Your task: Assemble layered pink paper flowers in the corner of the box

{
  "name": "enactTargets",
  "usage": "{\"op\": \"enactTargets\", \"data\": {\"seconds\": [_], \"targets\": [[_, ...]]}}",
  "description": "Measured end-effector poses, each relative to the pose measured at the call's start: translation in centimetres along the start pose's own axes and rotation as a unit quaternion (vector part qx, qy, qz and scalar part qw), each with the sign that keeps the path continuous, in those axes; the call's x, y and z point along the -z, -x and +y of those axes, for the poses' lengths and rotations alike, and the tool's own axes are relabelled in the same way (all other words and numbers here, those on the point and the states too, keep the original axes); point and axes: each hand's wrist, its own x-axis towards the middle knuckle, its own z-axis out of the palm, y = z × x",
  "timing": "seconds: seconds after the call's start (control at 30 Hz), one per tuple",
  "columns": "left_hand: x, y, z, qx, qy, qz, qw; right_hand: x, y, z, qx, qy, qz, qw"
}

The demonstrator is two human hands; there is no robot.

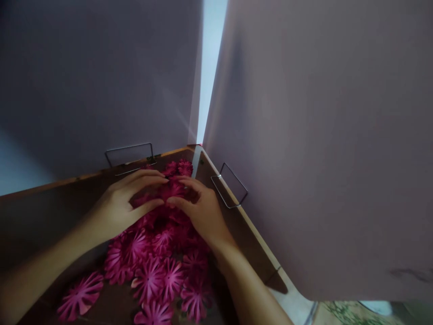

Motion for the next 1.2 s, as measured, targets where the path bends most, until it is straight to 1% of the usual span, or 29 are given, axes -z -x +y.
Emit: {"op": "enactTargets", "data": {"seconds": [0.07,0.13,0.23,0.3,0.4,0.5,0.63,0.77,0.93,1.1,1.2], "targets": [[0.0,0.1,0.3,-0.013,0.008,0.017,1.0,-0.5,0.7,-0.8,-0.066,-0.054,-0.01,0.996],[0.1,0.1,0.3,-0.011,0.006,0.029,1.0,-0.9,1.1,-1.3,-0.11,-0.1,-0.007,0.989],[0.2,-0.1,0.0,-0.001,0.001,0.04,0.999,-1.1,1.2,-1.7,-0.151,-0.195,-0.033,0.969],[0.1,-0.1,-0.1,-0.008,0.002,0.045,0.999,-1.1,1.1,-1.6,-0.163,-0.231,-0.041,0.958],[-0.2,0.1,-0.1,-0.031,0.004,0.053,0.998,-1.2,1.0,-1.3,-0.172,-0.235,-0.013,0.957],[-0.6,0.3,-0.2,-0.049,0.001,0.073,0.996,-1.5,1.0,-1.0,-0.175,-0.237,0.019,0.956],[-0.8,0.4,-0.5,-0.07,0.0,0.089,0.994,-1.8,1.0,-0.6,-0.177,-0.245,0.033,0.953],[-0.9,0.1,-0.5,-0.071,0.007,0.101,0.992,-2.0,1.1,-0.6,-0.176,-0.249,0.043,0.951],[-1.1,0.2,-0.1,-0.054,0.013,0.121,0.991,-2.2,1.1,-0.8,-0.175,-0.253,0.056,0.95],[-1.2,0.5,-0.7,0.01,0.039,0.09,0.995,-2.1,1.2,-0.9,-0.175,-0.261,0.044,0.948],[-1.1,0.3,-1.0,0.011,0.049,0.082,0.995,-2.0,1.3,-0.9,-0.182,-0.272,0.017,0.945]]}}
